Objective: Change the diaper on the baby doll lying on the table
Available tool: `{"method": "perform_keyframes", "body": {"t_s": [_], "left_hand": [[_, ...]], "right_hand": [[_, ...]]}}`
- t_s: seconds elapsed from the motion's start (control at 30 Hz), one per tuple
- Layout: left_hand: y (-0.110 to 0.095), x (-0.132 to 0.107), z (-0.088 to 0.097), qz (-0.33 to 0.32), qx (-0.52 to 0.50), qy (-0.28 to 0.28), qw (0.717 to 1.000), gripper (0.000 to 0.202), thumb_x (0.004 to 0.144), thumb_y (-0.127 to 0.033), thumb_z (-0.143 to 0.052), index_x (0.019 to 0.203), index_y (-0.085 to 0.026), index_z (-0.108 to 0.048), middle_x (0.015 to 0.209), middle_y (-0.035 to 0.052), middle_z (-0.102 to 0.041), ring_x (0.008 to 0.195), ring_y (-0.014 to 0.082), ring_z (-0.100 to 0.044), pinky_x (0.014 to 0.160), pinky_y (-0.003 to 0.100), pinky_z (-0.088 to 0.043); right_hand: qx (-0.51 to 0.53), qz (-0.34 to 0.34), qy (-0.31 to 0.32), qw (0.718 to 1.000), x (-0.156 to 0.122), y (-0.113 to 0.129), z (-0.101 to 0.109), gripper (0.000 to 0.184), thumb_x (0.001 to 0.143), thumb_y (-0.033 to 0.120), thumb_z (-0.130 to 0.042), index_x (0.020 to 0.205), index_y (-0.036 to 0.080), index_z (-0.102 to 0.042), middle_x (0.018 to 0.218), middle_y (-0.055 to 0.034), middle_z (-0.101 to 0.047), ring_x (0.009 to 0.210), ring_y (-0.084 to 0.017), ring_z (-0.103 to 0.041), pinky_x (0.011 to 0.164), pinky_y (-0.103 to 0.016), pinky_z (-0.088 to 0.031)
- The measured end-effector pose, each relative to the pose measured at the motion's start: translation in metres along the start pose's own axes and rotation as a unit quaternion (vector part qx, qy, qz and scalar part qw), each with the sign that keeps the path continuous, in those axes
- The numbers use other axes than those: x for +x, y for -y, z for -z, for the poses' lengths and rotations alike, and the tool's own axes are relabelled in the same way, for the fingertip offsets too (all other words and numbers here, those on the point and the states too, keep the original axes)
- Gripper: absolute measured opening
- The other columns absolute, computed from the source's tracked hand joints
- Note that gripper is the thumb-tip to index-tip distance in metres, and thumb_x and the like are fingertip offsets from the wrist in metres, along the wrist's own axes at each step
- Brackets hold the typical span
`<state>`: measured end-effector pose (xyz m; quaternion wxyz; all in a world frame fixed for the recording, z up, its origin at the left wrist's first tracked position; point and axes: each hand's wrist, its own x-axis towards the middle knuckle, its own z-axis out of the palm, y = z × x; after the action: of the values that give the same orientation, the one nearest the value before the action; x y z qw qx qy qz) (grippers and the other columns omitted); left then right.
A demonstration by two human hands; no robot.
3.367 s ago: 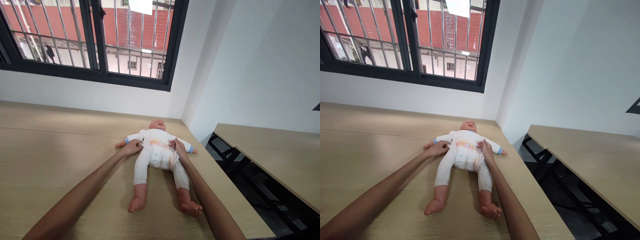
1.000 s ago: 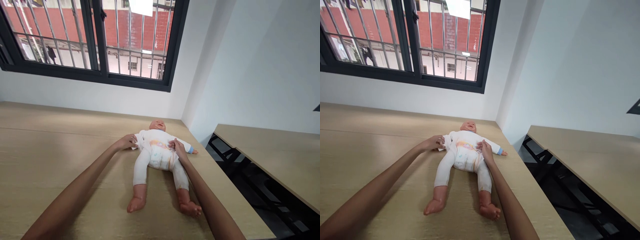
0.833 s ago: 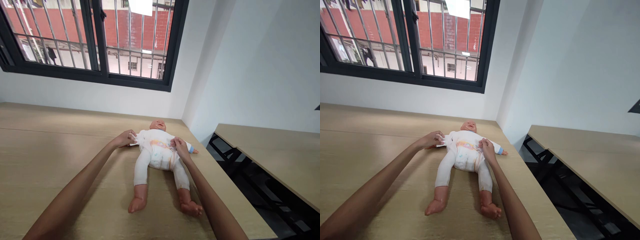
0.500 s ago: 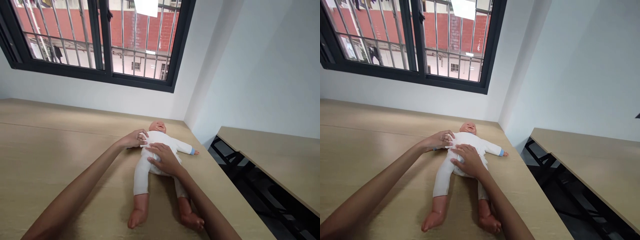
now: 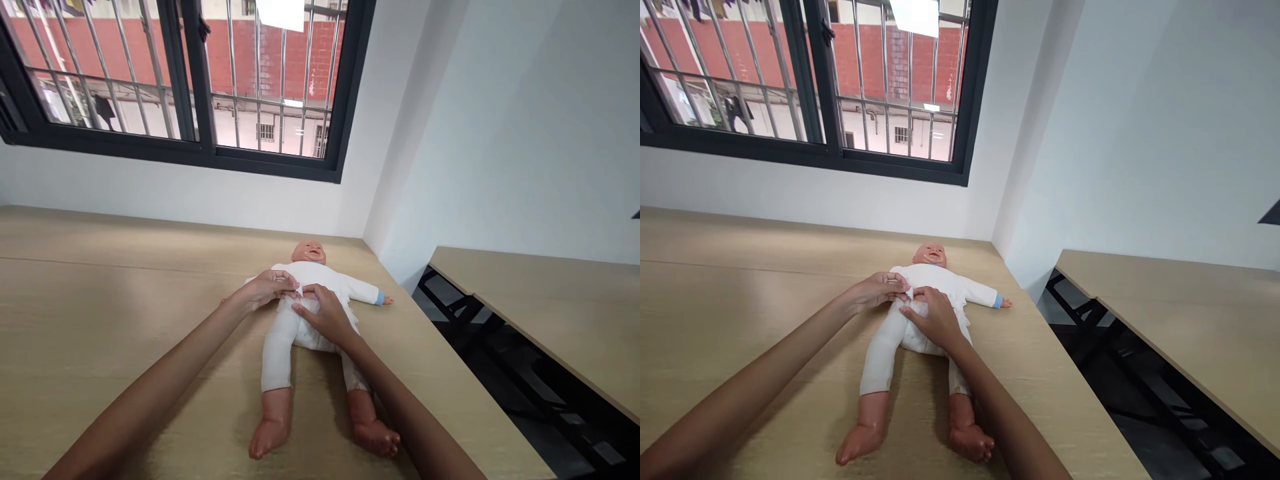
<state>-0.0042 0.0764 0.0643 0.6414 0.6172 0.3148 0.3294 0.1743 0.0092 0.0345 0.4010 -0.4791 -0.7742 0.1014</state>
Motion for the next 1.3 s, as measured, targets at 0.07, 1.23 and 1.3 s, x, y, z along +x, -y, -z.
{"method": "perform_keyframes", "body": {"t_s": [0.07, 1.23, 1.3], "left_hand": [[0.005, 0.001, -0.003, -0.012, 0.010, -0.003, 1.000, 0.028, 0.061, -0.035, -0.078, 0.071, -0.015, -0.061, 0.069, 0.0041, -0.065, 0.066, 0.0159, -0.059, 0.059, 0.026, -0.040], [0.001, 0.001, 0.021, -0.118, 0.282, 0.089, 0.948, 0.038, 0.078, -0.054, -0.058, 0.083, -0.017, -0.064, 0.089, 0.0051, -0.062, 0.085, 0.0199, -0.053, 0.076, 0.027, -0.040], [0.003, 0.003, 0.021, -0.112, 0.257, 0.082, 0.956, 0.037, 0.077, -0.053, -0.060, 0.081, -0.016, -0.063, 0.083, 0.0039, -0.060, 0.079, 0.0174, -0.052, 0.072, 0.026, -0.040]], "right_hand": [[0.003, -0.018, -0.017, 1.000, 0.000, 0.000, -0.002, 0.030, 0.082, 0.044, -0.063, 0.099, 0.020, -0.059, 0.100, -0.0047, -0.067, 0.094, -0.022, -0.060, 0.085, -0.036, -0.042], [0.023, 0.043, -0.050, 0.998, 0.000, -0.008, -0.008, 0.039, 0.090, 0.024, -0.046, 0.129, 0.024, -0.052, 0.107, -0.0078, -0.059, 0.100, -0.019, -0.058, 0.093, -0.036, -0.045], [0.017, 0.046, -0.049, 0.998, 0.000, -0.008, -0.008, 0.040, 0.091, 0.023, -0.045, 0.131, 0.023, -0.049, 0.109, -0.0084, -0.059, 0.101, -0.019, -0.058, 0.093, -0.036, -0.045]]}}
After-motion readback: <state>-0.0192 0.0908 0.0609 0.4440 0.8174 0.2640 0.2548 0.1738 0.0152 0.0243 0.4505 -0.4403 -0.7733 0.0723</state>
